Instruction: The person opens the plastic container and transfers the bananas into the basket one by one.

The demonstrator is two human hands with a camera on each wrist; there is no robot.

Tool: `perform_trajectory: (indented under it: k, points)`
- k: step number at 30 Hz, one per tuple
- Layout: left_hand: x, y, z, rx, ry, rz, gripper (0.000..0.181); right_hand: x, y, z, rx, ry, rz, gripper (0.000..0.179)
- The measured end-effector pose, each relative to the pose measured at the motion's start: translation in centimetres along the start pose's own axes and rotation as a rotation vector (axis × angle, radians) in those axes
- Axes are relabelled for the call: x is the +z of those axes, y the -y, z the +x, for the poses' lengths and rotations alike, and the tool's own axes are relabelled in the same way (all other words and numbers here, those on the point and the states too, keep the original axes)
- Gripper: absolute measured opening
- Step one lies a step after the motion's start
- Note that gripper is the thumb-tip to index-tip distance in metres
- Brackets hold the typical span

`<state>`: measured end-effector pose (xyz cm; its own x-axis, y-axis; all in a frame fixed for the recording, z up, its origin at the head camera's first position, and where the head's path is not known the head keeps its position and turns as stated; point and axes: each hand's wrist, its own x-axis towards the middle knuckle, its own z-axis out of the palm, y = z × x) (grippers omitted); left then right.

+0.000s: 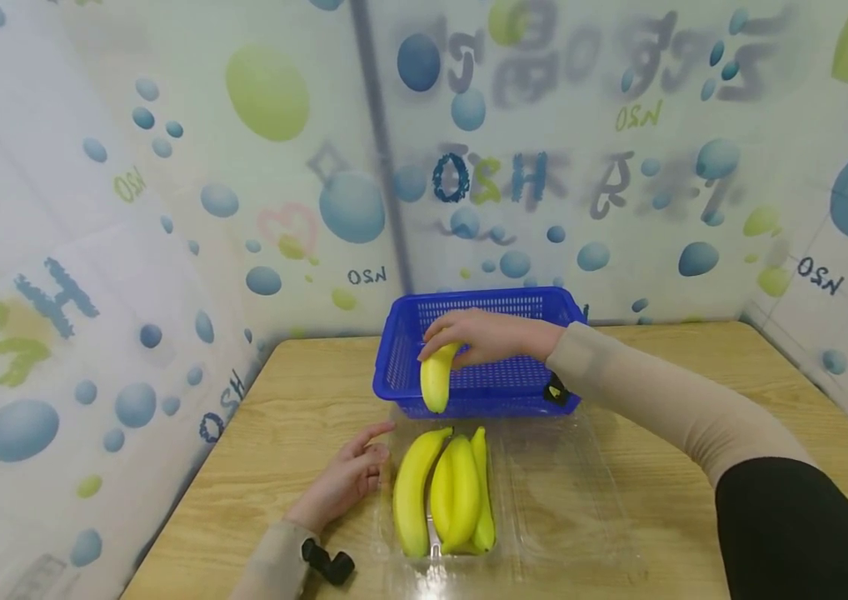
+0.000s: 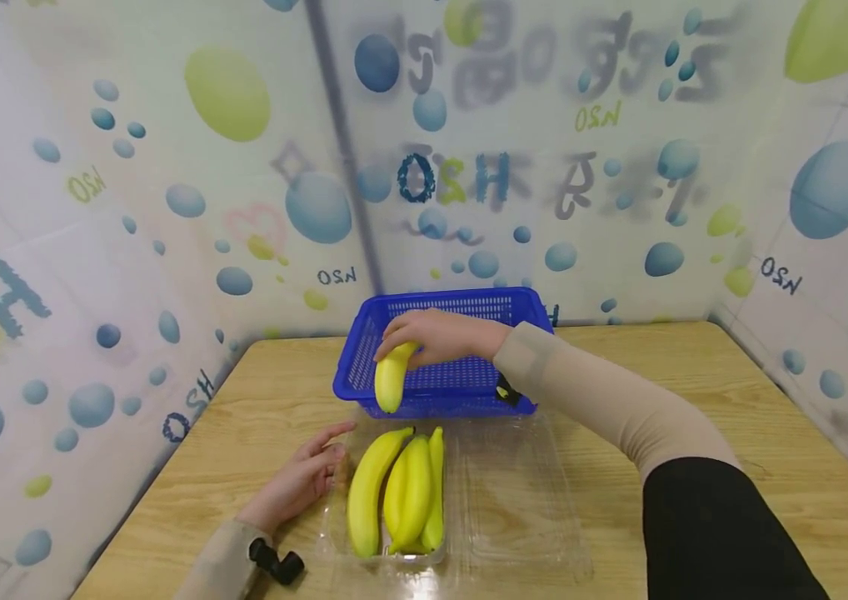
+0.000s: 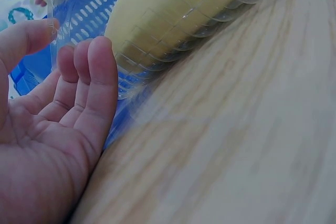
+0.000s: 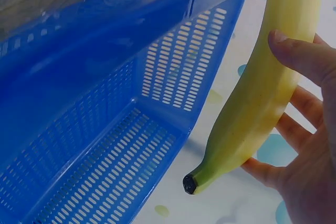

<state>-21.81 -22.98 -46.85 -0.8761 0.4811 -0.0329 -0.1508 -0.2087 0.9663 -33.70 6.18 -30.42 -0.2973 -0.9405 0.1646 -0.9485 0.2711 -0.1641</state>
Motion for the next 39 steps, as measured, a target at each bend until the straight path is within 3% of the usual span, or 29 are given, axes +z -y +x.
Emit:
perform_trajectory:
  k: [18, 39]
  points:
    - [0.0, 0.1, 0.0, 0.003, 0.012, 0.009, 0.056, -0.2, -2.1, 1.3, 0.099, 0.02, 0.018, 0.041]
    - [-0.1, 0.3, 0.0, 0.019, 0.005, 0.009, 0.054, 0.7, -4.2, 3.4, 0.1, 0.049, -0.047, 0.039]
